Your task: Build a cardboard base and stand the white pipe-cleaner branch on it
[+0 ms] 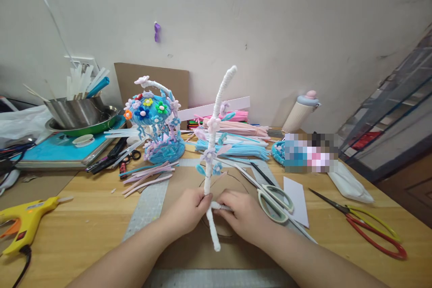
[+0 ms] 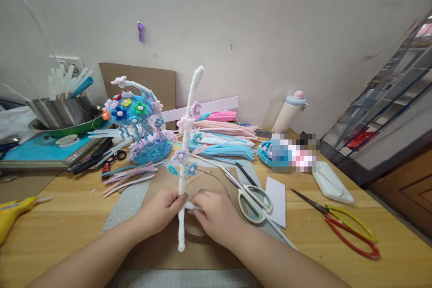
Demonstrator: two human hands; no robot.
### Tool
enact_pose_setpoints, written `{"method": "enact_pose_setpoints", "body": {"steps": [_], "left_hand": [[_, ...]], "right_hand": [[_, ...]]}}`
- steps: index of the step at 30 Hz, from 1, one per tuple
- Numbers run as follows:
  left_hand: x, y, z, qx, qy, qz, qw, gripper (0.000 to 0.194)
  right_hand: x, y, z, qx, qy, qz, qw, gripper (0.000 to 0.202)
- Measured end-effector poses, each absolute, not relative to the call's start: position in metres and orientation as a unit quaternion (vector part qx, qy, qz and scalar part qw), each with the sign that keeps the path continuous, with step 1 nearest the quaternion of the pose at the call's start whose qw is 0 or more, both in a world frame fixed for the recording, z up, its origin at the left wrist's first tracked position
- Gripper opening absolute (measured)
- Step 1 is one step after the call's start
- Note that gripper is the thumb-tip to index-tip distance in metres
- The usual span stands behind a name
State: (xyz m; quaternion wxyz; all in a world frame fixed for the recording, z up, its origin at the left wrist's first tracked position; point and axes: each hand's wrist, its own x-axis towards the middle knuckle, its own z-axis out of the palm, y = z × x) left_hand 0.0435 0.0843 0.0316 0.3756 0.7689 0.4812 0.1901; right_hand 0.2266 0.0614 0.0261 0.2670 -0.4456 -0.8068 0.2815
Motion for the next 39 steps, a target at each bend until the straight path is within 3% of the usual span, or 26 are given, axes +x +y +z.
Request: {"method": "enact_pose_setpoints", "body": {"steps": [3, 7, 10, 15, 22, 28, 39], "left_hand": [[0.044, 0.085, 0.031, 0.763, 0.484, 0.196, 0.382, 0.036], [0.044, 0.087, 0.03, 0.76, 0.488, 0.201, 0.379, 0.037], [0.043, 0.086, 0.028, 0.765, 0.494, 0.196, 0.363, 0.035], [0.043, 0.084, 0.028, 0.792, 0.471, 0.178, 0.345, 0.034], [0.041, 0.083, 0.036, 0.82, 0.413, 0.185, 0.35, 0.033], [0.039, 0.083, 0.038, 0.817, 0.396, 0.216, 0.36, 0.035], [0.043, 0.071, 0.045, 0.783, 0.408, 0.244, 0.401, 0.037]], "right_hand": [[0.233, 0.062, 0.028, -0.372, -0.892, 0.054, 0.252, 0.019], [0.234, 0.062, 0.031, -0.344, -0.908, -0.03, 0.239, 0.023], [0.23, 0.061, 0.03, -0.382, -0.886, 0.078, 0.251, 0.025], [0.224, 0.066, 0.026, -0.508, -0.624, 0.534, 0.26, 0.025], [0.234, 0.079, 0.02, -0.397, -0.417, 0.804, 0.146, 0.021], [0.235, 0.079, 0.02, -0.272, -0.291, 0.911, 0.106, 0.02], [0.211, 0.056, -0.005, -0.159, -0.262, 0.936, 0.174, 0.033]]}}
